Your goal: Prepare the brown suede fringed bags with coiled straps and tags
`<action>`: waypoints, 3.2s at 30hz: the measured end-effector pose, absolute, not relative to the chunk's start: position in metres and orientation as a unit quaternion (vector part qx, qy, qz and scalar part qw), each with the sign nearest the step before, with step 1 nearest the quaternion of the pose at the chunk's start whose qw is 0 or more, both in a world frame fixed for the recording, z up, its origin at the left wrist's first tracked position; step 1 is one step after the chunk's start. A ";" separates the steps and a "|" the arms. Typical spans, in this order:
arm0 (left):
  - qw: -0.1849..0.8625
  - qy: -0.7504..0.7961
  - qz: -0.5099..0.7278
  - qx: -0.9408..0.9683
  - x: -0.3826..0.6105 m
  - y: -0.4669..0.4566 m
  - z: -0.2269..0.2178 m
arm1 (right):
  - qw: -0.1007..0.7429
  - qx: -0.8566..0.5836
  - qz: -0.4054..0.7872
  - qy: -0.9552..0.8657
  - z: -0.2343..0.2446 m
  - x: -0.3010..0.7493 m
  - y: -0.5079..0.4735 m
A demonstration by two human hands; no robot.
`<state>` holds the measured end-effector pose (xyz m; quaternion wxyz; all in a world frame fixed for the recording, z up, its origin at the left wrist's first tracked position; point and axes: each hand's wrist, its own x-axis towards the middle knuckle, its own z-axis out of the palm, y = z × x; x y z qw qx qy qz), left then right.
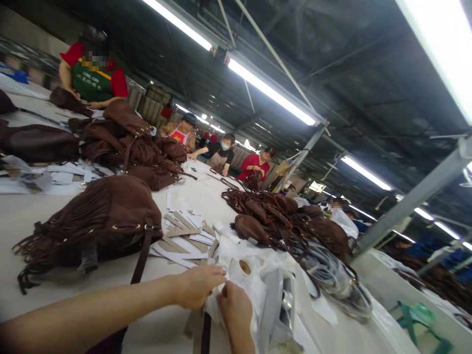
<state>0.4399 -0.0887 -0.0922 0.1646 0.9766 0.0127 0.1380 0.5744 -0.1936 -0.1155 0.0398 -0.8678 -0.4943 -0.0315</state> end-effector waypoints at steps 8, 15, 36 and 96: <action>0.249 -0.003 0.087 0.964 0.503 -0.078 -0.146 | 0.107 -0.808 0.133 -0.564 -0.101 0.612 -0.209; 0.388 0.017 0.091 0.917 0.509 -0.068 -0.165 | 0.144 -0.833 0.147 -0.514 -0.106 0.623 -0.211; 0.795 0.135 0.237 0.541 0.468 -0.057 -0.121 | 0.157 -0.810 0.119 -0.552 -0.101 0.585 -0.232; 0.784 0.283 0.273 0.481 0.149 -0.166 -0.130 | 0.362 -0.619 0.510 -0.474 -0.103 0.368 -0.189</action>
